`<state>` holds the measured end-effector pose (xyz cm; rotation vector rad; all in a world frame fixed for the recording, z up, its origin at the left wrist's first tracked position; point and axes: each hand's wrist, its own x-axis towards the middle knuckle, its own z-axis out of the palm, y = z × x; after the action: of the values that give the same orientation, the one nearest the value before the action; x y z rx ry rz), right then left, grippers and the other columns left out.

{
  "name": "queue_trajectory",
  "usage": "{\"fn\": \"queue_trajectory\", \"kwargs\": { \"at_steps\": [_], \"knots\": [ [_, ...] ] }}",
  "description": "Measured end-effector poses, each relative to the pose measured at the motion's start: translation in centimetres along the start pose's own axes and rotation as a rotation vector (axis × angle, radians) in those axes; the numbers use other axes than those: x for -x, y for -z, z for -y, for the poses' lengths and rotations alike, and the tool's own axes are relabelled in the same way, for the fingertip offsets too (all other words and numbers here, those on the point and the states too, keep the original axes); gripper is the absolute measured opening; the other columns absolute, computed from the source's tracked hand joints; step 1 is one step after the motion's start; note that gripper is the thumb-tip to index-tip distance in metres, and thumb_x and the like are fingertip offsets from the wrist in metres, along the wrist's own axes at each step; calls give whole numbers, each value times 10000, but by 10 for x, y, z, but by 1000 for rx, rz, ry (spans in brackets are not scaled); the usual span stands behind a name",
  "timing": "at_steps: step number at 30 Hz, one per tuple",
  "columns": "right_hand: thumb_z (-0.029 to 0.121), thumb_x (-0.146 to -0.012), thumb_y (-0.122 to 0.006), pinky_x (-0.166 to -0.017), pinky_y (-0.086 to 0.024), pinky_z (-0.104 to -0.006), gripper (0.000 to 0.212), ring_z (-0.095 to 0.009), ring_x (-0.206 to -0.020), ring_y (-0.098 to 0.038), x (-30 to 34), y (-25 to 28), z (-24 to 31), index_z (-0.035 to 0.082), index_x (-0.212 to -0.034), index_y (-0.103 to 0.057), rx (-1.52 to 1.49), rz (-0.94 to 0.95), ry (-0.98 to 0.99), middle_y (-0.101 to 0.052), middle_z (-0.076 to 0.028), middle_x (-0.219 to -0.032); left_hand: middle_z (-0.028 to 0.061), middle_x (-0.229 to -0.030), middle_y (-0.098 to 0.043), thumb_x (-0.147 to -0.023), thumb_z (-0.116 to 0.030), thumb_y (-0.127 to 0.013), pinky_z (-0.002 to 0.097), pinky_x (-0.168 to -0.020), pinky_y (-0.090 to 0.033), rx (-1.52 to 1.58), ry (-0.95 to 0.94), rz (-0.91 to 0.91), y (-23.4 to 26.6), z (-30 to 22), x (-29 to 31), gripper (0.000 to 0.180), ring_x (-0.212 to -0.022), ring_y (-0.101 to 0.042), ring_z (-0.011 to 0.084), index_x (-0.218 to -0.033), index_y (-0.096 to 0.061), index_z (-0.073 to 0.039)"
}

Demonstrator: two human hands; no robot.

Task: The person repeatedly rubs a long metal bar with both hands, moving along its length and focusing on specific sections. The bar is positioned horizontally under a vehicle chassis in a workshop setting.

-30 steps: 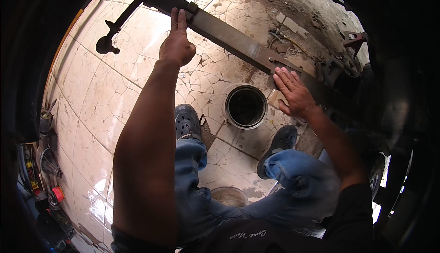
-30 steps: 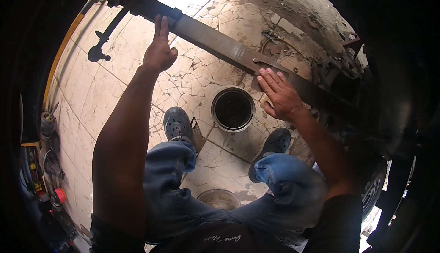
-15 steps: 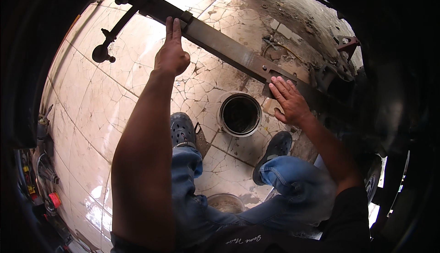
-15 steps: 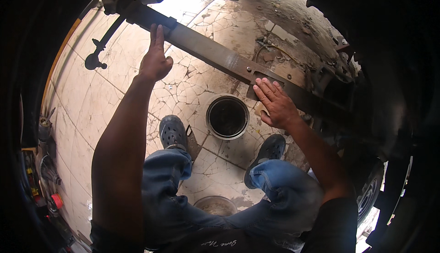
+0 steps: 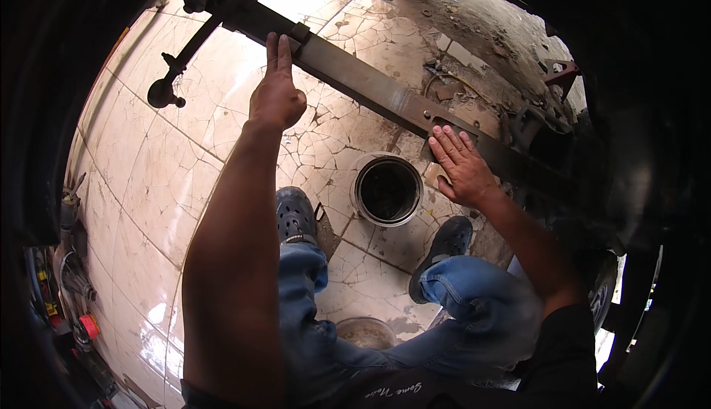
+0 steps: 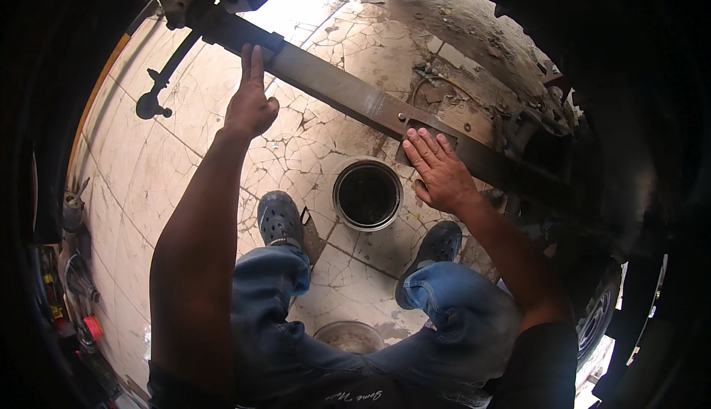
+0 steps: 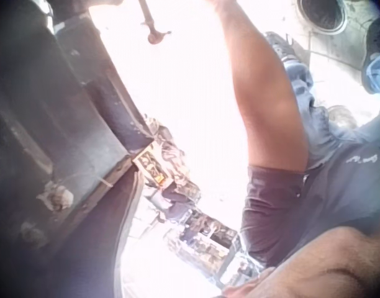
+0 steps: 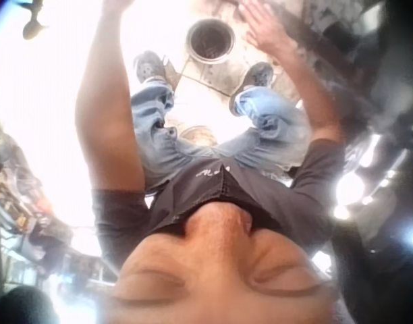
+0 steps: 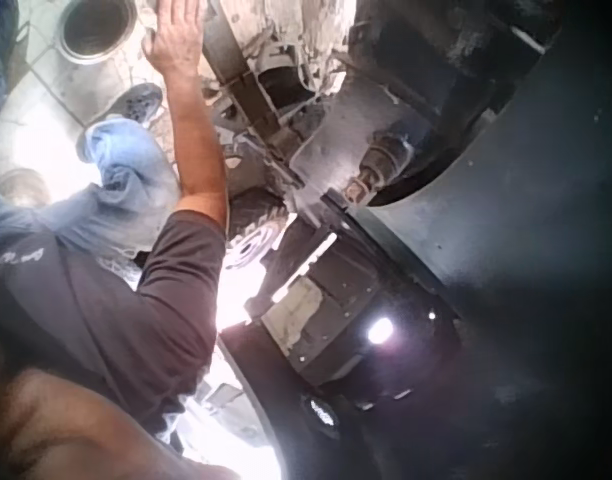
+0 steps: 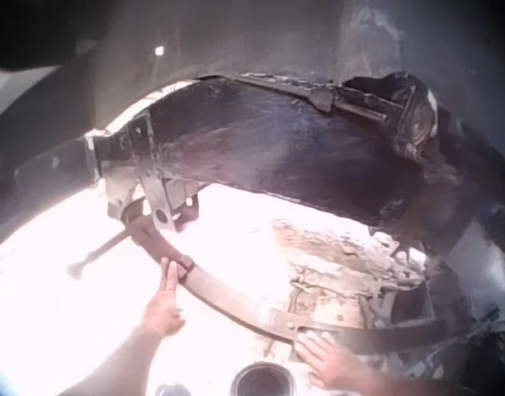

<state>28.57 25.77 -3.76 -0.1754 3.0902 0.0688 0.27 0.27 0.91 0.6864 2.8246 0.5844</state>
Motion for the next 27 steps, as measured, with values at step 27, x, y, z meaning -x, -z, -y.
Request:
{"fn": "queue_trajectory", "kwargs": {
  "at_steps": [27],
  "knots": [
    [228, -791, -680, -1224, -173, -455, 853, -282, -1507, -209, -15, 6, 8, 47, -1533, -299, -30, -6, 38, -219, -138, -1629, -1, -1667, 105, -812, -77, -594, 388, -905, -551, 10, -22, 45, 7, 3, 0, 1016, -1268, -556, 317, -1585, 62, -147]
  ]
}}
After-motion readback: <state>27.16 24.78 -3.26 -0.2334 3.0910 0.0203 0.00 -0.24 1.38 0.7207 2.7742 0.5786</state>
